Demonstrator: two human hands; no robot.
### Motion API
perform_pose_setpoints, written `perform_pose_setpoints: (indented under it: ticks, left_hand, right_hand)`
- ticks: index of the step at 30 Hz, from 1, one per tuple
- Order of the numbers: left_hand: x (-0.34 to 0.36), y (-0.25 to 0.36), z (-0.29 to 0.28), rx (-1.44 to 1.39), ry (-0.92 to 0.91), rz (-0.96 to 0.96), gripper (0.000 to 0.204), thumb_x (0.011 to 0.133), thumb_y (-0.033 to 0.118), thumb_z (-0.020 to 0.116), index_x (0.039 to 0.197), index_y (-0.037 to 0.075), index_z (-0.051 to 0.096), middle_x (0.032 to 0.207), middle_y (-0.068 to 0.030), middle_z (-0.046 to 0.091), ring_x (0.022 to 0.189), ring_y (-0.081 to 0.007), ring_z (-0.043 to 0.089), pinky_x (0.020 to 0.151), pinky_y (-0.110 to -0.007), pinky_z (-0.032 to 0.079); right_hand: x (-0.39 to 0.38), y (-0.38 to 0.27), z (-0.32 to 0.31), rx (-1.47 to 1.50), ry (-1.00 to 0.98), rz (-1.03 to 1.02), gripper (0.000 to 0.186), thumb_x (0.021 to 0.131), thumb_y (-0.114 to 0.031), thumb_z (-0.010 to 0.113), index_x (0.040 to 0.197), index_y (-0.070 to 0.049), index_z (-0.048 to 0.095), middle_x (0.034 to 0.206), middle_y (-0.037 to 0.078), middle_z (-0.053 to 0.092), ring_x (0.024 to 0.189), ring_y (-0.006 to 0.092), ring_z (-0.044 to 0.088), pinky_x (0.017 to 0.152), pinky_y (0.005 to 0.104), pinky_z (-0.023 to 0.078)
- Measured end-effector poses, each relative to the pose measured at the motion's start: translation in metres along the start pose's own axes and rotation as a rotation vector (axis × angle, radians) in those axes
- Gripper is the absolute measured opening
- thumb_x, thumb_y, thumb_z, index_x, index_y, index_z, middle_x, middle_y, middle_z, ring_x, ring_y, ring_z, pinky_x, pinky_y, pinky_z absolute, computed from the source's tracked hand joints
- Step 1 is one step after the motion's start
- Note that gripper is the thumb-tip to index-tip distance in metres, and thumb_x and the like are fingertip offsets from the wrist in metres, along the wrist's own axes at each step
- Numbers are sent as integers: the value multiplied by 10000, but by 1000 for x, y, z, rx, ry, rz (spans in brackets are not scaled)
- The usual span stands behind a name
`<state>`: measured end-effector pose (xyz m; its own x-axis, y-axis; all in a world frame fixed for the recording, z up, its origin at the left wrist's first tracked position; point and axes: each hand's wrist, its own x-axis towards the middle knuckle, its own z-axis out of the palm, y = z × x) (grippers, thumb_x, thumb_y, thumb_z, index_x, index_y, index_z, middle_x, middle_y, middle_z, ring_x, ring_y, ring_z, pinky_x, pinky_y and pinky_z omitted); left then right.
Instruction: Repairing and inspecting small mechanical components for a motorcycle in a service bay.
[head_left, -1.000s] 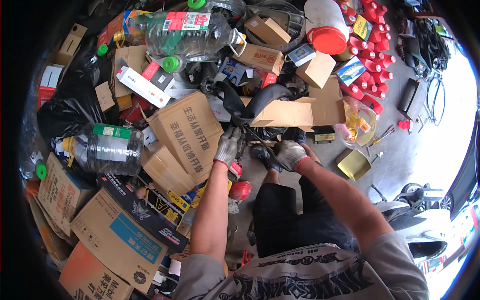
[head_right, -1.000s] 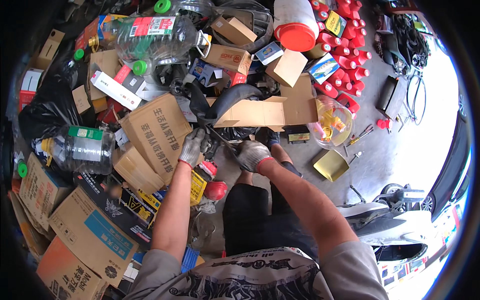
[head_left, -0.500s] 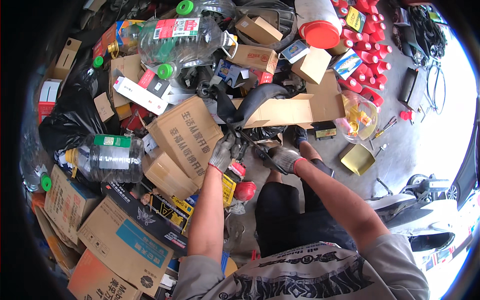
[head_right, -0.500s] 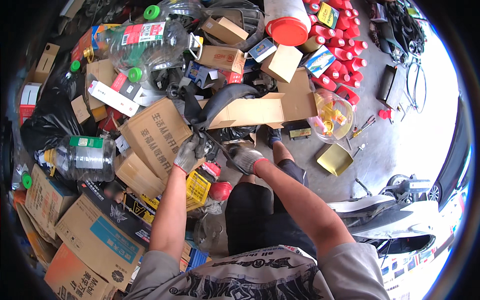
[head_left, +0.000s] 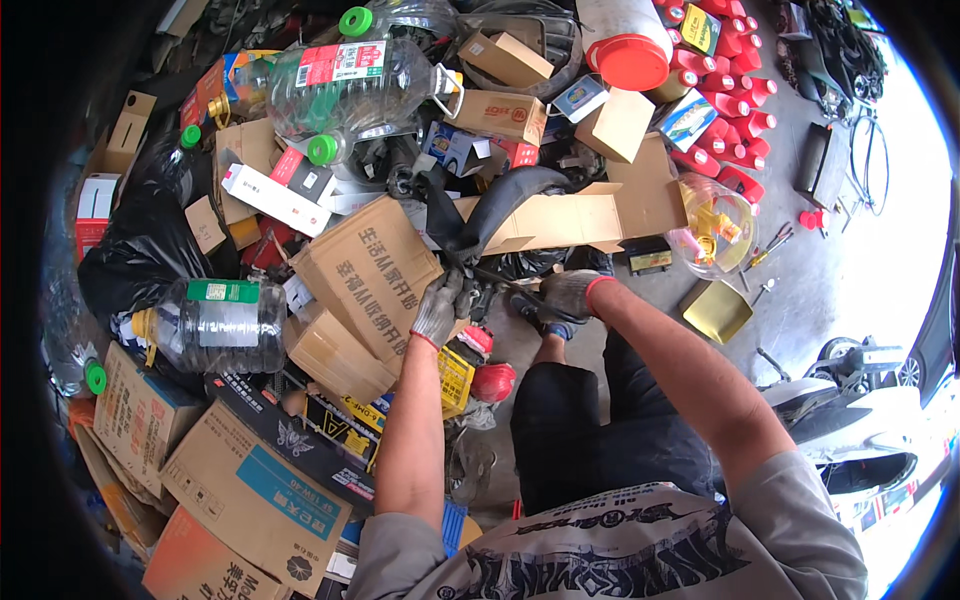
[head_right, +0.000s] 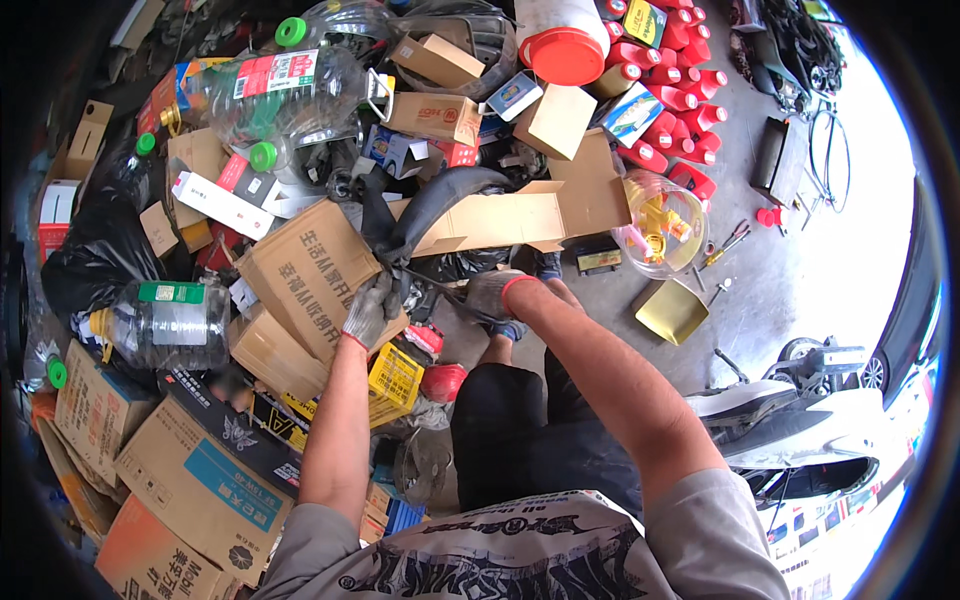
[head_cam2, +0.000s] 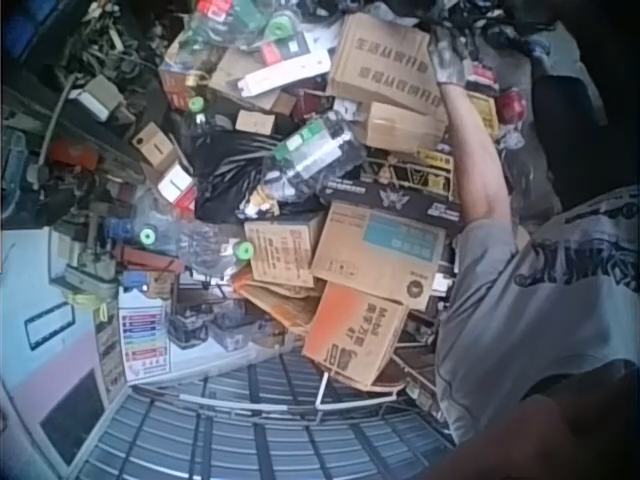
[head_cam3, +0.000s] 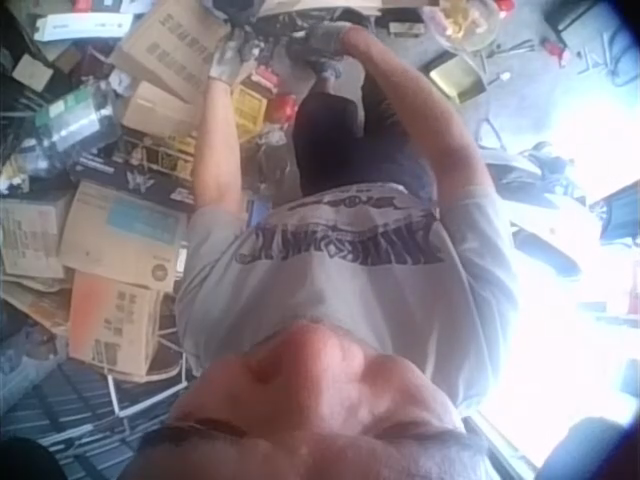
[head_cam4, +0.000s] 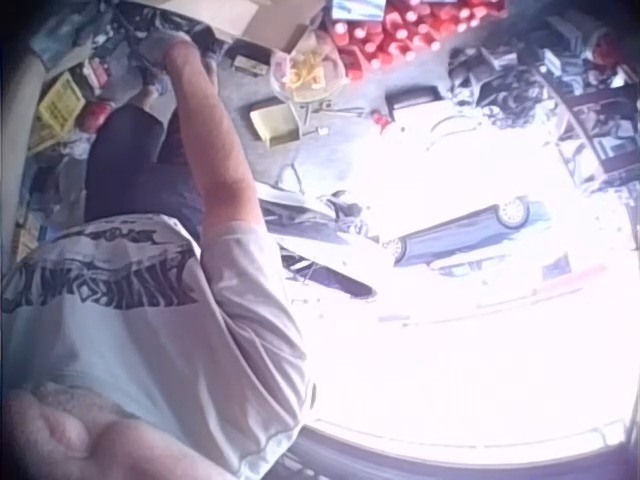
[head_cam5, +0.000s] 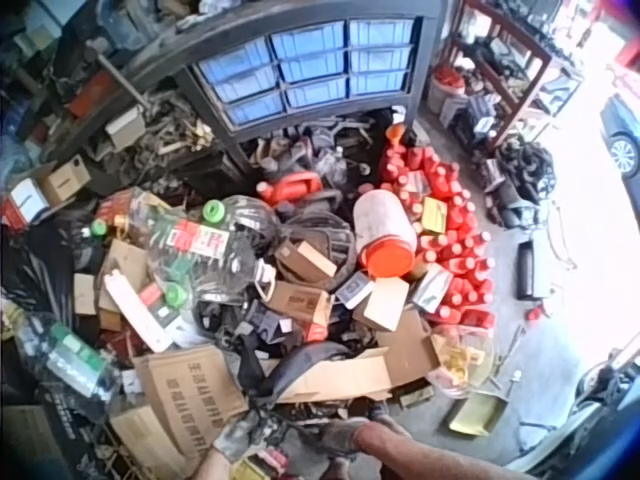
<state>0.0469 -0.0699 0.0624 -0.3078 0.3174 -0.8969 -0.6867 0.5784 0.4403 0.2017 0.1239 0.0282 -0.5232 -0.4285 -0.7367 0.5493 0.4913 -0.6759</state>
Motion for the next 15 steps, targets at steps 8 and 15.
perform_pose_setpoints:
  ticks: [8, 15]
  left_hand:
    - [-2, -4, -8, 115, -2, -32, 325, 985, 374, 511, 815, 100, 553, 587, 56, 407, 501, -55, 332, 481, -223, 261]
    - [3, -10, -22, 619, 222, 237, 341, 971, 379, 501, 931, 53, 593, 713, -94, 585, 622, -242, 533, 596, -358, 413]
  right_hand:
    - [3, -15, -2, 100, 66, 12, 472, 791, -426, 556, 1076, -73, 688, 1031, 187, 683, 950, 330, 658, 824, 415, 500]
    - [7, -34, 10, 187, 186, 25, 436, 775, -377, 560, 1107, -123, 682, 1036, 189, 675, 970, 347, 647, 831, 429, 493]
